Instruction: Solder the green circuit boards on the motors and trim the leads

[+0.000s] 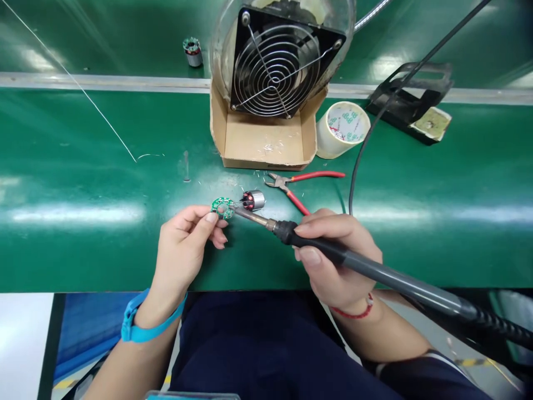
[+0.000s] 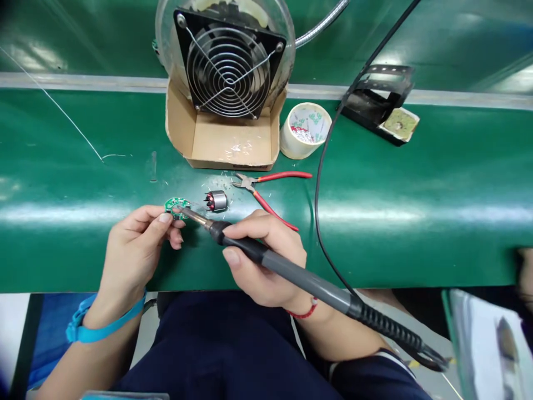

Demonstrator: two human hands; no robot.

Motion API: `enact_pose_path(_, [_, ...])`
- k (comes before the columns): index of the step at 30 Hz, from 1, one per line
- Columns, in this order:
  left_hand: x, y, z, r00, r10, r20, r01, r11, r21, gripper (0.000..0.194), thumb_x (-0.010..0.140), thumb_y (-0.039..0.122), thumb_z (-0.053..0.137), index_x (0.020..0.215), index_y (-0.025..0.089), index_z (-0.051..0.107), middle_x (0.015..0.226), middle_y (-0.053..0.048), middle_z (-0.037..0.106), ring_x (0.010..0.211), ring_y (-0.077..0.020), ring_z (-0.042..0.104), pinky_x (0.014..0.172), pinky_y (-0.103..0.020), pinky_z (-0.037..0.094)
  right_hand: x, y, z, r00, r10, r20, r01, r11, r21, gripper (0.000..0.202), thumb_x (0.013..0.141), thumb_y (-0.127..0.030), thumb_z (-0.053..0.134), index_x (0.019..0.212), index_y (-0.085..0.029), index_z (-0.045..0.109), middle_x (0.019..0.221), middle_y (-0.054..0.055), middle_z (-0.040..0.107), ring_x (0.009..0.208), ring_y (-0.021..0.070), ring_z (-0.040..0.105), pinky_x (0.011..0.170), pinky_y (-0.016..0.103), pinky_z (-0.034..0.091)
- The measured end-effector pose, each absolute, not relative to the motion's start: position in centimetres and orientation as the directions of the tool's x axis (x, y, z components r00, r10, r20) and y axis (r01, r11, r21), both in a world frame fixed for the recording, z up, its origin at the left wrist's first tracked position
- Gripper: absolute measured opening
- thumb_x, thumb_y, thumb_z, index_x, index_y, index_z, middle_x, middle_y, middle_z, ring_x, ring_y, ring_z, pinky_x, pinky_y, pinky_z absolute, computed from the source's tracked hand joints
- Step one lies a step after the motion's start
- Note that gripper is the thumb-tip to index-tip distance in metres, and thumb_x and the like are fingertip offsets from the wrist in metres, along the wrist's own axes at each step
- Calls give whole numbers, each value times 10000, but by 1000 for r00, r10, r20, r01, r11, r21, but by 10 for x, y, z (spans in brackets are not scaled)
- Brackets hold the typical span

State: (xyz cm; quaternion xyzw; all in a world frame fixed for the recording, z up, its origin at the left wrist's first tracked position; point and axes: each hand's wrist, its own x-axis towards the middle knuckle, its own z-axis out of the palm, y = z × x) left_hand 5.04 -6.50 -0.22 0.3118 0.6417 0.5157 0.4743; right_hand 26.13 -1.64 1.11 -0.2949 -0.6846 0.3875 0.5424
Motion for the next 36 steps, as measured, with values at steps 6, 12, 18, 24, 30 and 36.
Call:
enact_pose_path(6, [48, -62, 2, -309, 912, -270, -72, 261, 963, 156, 950, 253, 698, 824, 167, 729, 612, 12, 683, 514, -90, 633, 537, -184, 531, 252, -14, 11, -257, 822, 508, -7, 524, -852, 99, 969, -279, 694, 1051, -238, 730, 759, 9, 749, 578, 146, 669, 502, 276, 559])
enact_pose_path(12, [51, -62, 6, -311, 914, -261, -69, 252, 965, 141, 958, 225, 695, 833, 178, 739, 628, 20, 695, 523, -79, 634, 546, -173, 530, 254, -15, 6, -253, 827, 501, 3, 519, -855, 116, 977, -294, 699, 1081, -260, 735, 771, 0, 741, 536, 144, 642, 461, 291, 541])
enact_pose_path(18, [53, -63, 8, -337, 904, -264, -49, 263, 964, 127, 939, 231, 713, 826, 179, 735, 651, 16, 709, 517, -82, 631, 536, -182, 533, 255, -16, 4, -265, 839, 475, 23, 498, -867, 137, 982, -337, 698, 1108, -289, 725, 797, -6, 739, 520, 138, 638, 449, 291, 543])
enact_pose_path(24, [53, -65, 6, -349, 901, -259, -51, 258, 965, 122, 939, 237, 723, 828, 188, 731, 710, 14, 734, 527, -76, 635, 544, -182, 544, 258, -16, 4, -295, 843, 450, 89, 493, -865, 107, 1011, -392, 656, 1095, -332, 685, 801, 1, 755, 492, 156, 632, 419, 317, 526])
enact_pose_path(30, [54, -65, 5, -347, 901, -259, -56, 255, 965, 118, 944, 237, 723, 838, 186, 734, 711, 15, 730, 530, -78, 637, 544, -184, 548, 257, -15, 5, -298, 831, 470, 36, 502, -864, 113, 996, -331, 686, 1104, -304, 709, 834, 13, 774, 521, 150, 648, 449, 313, 551])
enact_pose_path(36, [54, -65, 5, -342, 906, -250, -55, 246, 968, 123, 951, 226, 721, 836, 185, 736, 710, 16, 728, 535, -76, 641, 546, -180, 549, 258, -18, 2, -296, 841, 452, 52, 487, -872, 148, 997, -361, 685, 1140, -330, 706, 863, 2, 779, 528, 151, 652, 451, 312, 555])
